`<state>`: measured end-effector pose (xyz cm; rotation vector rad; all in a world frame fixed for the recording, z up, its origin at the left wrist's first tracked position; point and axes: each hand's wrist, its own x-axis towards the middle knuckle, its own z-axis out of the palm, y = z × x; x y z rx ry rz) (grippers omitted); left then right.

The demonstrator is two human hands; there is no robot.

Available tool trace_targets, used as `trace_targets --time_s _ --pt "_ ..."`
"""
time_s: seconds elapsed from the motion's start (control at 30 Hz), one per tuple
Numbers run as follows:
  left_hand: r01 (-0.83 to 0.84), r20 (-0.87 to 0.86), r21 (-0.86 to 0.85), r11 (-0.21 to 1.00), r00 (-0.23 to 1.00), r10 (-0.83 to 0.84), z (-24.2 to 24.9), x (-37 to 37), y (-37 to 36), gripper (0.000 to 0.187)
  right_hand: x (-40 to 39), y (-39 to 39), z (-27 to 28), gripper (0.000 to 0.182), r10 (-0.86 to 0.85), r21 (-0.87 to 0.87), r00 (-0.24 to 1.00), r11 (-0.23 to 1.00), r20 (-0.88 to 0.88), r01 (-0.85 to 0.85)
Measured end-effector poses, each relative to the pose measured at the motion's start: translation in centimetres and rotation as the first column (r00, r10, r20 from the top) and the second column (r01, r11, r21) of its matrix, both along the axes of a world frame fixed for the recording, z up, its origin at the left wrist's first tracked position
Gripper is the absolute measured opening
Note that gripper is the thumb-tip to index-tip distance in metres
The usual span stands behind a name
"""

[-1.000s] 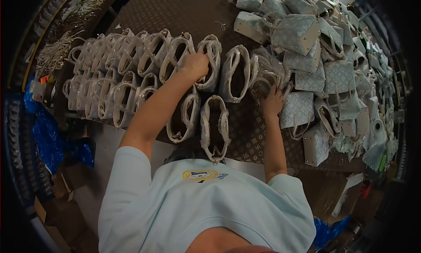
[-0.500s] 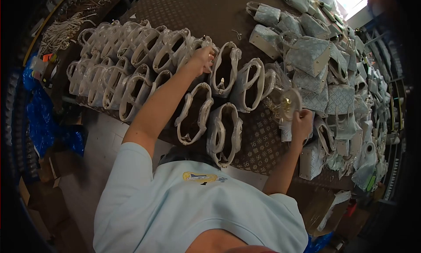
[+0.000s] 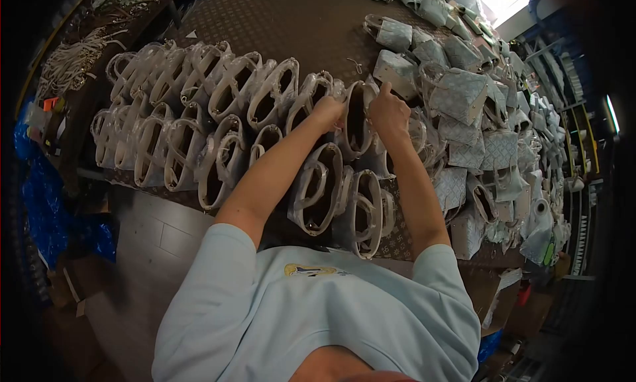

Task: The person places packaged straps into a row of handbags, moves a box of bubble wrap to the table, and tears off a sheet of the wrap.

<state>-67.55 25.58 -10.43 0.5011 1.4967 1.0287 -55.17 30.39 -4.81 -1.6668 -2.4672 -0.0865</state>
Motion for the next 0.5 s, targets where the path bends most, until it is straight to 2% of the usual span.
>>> trace_targets --time_s 0.07,0.1,0.13,0.17,0.2,0.23,0.3,0.33,0.4,0.47,0.5 --pt "0.211 -0.200 0.089 0.973 0.961 -0.191 -1.6 0.2 0.6 0.019 -0.3 0.4 -1.0 0.022 0.043 0.020 0.988 0.999 0.148 -0.047" --pt "0.282 -0.408 -0.016 0.959 0.874 -0.264 -1.4 0.6 0.8 0.023 -0.8 0.2 -1.0 0.022 0.039 0.021 0.986 0.999 0.159 -0.043" --pt "0.289 -0.401 -0.013 0.957 0.875 -0.270 -1.3 0.8 0.7 0.023 -1.8 -0.2 -1.1 0.024 0.063 0.001 0.973 0.998 0.221 -0.065" --pt "0.320 -0.524 -0.001 0.947 0.807 -0.273 -1.2 1.0 0.6 0.022 -2.5 -0.5 -1.3 0.025 0.086 -0.023 0.956 0.996 0.279 -0.083" --pt "0.352 -0.639 0.006 0.936 0.722 -0.267 -1.3 1.0 0.7 0.021 -3.2 0.5 -2.5 0.031 0.032 -0.152 0.981 0.988 0.194 -0.002" --pt "0.360 -0.638 0.003 0.933 0.719 -0.275 -1.6 1.0 0.9 0.021 -3.5 1.2 -3.4 0.031 0.025 -0.155 0.981 0.988 0.194 0.006" --pt "0.317 -0.571 -0.087 0.945 0.761 -0.308 -2.3 0.9 1.5 0.019 -3.7 2.3 -5.4 0.039 -0.173 -0.428 0.984 0.888 0.030 0.169" --pt "0.323 -0.571 -0.094 0.942 0.757 -0.317 -2.4 1.0 1.4 0.019 -3.3 2.9 -7.2 0.039 -0.180 -0.435 0.983 0.884 0.028 0.174" --pt "0.336 -0.586 -0.076 0.939 0.747 -0.314 -2.1 0.9 1.3 0.015 -2.4 3.7 -10.0 0.042 -0.078 -0.562 0.991 0.818 0.105 0.124" --pt "0.344 -0.519 -0.100 0.934 0.783 -0.344 -2.1 0.7 1.4 0.013 -1.7 3.5 -11.3 0.037 -0.033 -0.537 0.996 0.840 0.086 0.075" --pt "0.348 -0.449 -0.120 0.930 0.816 -0.364 -2.0 0.7 1.3 0.011 -1.7 2.9 -10.3 0.035 0.227 -0.495 0.951 0.864 0.212 -0.095"
